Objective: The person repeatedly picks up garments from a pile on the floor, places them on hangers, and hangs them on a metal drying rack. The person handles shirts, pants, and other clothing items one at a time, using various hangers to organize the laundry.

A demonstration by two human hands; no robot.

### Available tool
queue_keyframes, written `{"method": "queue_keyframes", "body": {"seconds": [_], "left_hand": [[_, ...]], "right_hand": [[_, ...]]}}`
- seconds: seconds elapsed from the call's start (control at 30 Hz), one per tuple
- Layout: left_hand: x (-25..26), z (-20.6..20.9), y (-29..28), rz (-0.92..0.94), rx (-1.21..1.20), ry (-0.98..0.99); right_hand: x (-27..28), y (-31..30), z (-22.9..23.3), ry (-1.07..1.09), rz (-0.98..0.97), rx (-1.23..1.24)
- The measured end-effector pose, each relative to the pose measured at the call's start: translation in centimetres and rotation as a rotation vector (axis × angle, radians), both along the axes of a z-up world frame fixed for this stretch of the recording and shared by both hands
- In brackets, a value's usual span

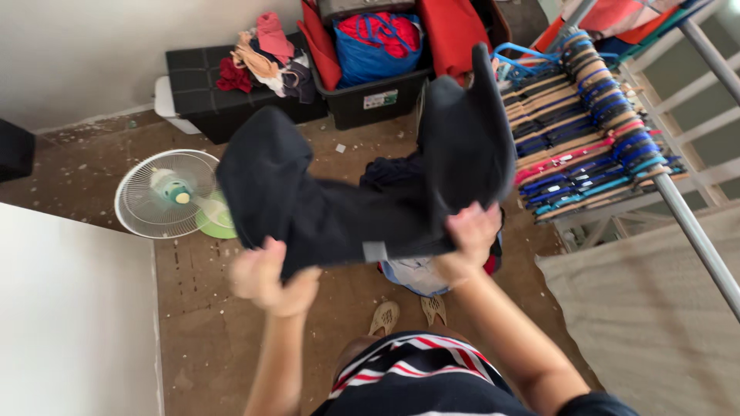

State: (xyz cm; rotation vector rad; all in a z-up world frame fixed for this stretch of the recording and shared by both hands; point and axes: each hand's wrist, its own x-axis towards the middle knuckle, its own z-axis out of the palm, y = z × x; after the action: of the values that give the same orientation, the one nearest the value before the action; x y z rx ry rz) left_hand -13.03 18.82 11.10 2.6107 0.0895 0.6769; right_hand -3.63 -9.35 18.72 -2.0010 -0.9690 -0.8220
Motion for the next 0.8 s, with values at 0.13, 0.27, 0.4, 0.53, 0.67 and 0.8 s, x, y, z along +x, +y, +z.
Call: {"method": "queue_keyframes", "body": {"seconds": [0.13,0.27,0.4,0.53,0.67,0.8], "left_hand": [[-7.0,-15.1,-4.1,-0.218,-0.088,1.345],[-7.5,-15.6,-3.1,0.01,-0.142,0.754],[-3.5,-13.1,-7.4,0.067,0.004,0.524],[1.8,-8.3,-9.7,0.0,-0.343,0.235],[3.8,-6.1,-11.8,-0.233,-0.255,0.214],[5.0,-3.7,-15.2,-0.139,0.032,0.452]], "right_hand": [[-3.5,-1.3,-12.0,0.752,0.267,-0.392],[0.5,-1.6,-18.6,0.814,0.339,-0.625],[0.4,-6.0,-20.5,0.852,0.285,-0.633],[3.1,-8.1,-17.4,0.804,0.136,-0.523],[4.3,-12.1,-12.9,0.893,0.025,-0.443],[4.0,-16.0,-10.1,1.033,0.112,-0.29]]}}
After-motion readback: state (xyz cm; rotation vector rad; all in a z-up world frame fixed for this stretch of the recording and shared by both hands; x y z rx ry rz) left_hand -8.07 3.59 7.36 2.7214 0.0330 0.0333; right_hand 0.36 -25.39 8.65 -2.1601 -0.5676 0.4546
